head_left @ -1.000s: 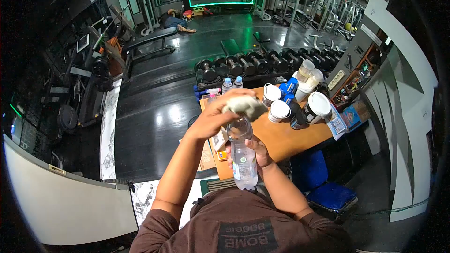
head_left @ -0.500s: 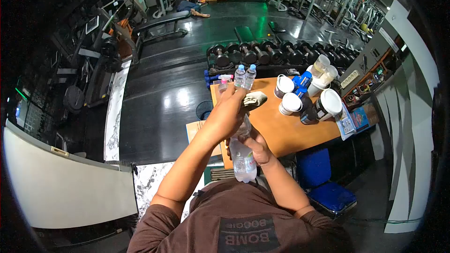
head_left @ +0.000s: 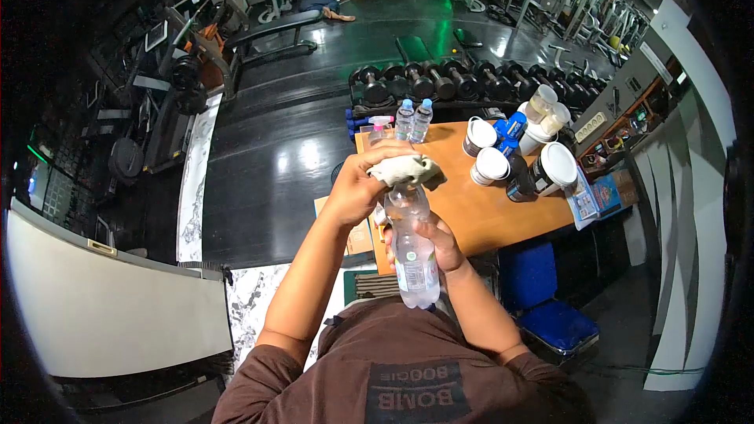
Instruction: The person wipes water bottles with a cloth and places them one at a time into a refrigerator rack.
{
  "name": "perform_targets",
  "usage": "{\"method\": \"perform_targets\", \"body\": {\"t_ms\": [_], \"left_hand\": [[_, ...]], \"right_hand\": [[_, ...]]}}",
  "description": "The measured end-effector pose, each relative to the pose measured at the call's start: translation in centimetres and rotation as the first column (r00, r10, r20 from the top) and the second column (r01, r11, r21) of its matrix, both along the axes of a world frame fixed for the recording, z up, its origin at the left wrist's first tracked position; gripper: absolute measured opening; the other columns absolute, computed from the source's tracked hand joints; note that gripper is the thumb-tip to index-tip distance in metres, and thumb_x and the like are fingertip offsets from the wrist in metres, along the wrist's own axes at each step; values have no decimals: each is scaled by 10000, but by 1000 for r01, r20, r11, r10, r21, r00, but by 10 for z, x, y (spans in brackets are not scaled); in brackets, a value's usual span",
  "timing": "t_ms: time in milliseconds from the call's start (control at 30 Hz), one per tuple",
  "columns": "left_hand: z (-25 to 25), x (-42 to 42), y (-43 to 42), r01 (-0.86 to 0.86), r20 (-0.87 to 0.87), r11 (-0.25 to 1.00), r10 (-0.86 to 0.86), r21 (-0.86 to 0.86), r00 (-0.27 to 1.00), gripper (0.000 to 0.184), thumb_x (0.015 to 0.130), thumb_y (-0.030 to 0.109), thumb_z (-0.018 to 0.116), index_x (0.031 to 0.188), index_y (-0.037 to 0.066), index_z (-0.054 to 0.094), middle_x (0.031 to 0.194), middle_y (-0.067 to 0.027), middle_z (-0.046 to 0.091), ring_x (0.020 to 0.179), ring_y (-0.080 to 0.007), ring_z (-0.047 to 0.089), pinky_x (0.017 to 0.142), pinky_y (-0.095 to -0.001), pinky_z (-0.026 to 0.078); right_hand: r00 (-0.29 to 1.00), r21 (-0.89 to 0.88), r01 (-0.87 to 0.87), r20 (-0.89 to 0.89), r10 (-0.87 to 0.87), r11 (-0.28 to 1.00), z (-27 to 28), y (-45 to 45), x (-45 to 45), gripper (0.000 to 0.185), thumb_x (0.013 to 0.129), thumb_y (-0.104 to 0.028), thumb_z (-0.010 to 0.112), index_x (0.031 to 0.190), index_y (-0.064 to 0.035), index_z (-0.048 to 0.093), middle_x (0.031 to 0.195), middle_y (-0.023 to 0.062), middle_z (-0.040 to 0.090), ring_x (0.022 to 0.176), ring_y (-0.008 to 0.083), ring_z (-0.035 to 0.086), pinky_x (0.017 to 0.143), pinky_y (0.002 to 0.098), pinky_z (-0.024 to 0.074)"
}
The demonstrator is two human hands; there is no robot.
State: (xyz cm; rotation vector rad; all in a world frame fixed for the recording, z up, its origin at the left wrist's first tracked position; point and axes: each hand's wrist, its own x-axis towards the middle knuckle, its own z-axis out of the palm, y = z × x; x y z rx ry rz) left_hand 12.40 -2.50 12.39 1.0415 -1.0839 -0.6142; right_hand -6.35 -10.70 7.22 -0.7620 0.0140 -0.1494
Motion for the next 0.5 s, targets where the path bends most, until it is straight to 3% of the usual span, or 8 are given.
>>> {"method": "perform_targets", "body": {"t_ms": [67, 133, 200, 267, 500], "left_hand": [[8, -8, 2, -53, 56, 998, 51, 33, 997, 415, 827, -117, 665, 1200, 20, 786, 1269, -121, 710, 1243, -224, 636, 1048, -341, 528], [17, -21, 3, -262, 228, 963, 241, 66, 943, 513, 823, -171, 636, 1257, 63, 778, 1269, -119, 740, 1230, -224, 665, 1070, -341, 517], [8, -24, 0, -380, 321, 925, 361, -6, 876, 551, 808, -187, 654, 1271, 85, 777, 1246, -122, 762, 1183, -222, 708, 1024, -317, 548], [9, -28, 0, -466, 404, 879, 463, -97, 789, 524, 786, -172, 696, 1242, 72, 784, 1191, -110, 780, 1113, -211, 737, 969, -312, 573], [0, -32, -3, -606, 285, 779, 624, -159, 727, 446, 727, -174, 736, 1136, -1, 774, 1123, -133, 785, 1051, -229, 760, 923, -312, 585]], "right_hand": [[998, -47, 27, -64, -30, 999, -9, -2, 1, 542, 996, -355, 664, 1382, -3, 519, 1020, 169, 695, 789, 279, 738, 664, 415, 644], [994, -74, 50, -92, -57, 996, -6, 1, -2, 519, 1000, -348, 658, 1372, -10, 526, 1023, 170, 699, 786, 280, 742, 661, 416, 644], [991, -114, 73, -107, -85, 991, -3, 0, -2, 497, 1005, -341, 653, 1363, -17, 533, 1026, 171, 702, 782, 281, 746, 658, 418, 644], [992, -75, 66, -103, -73, 995, -4, 0, -1, 457, 1028, -342, 655, 1339, -25, 545, 1016, 136, 710, 821, 259, 763, 735, 405, 645], [986, -38, 56, -153, -61, 998, -9, 1, -1, 460, 1025, -326, 650, 1359, -27, 548, 1017, 140, 713, 822, 261, 762, 734, 411, 647]]}}
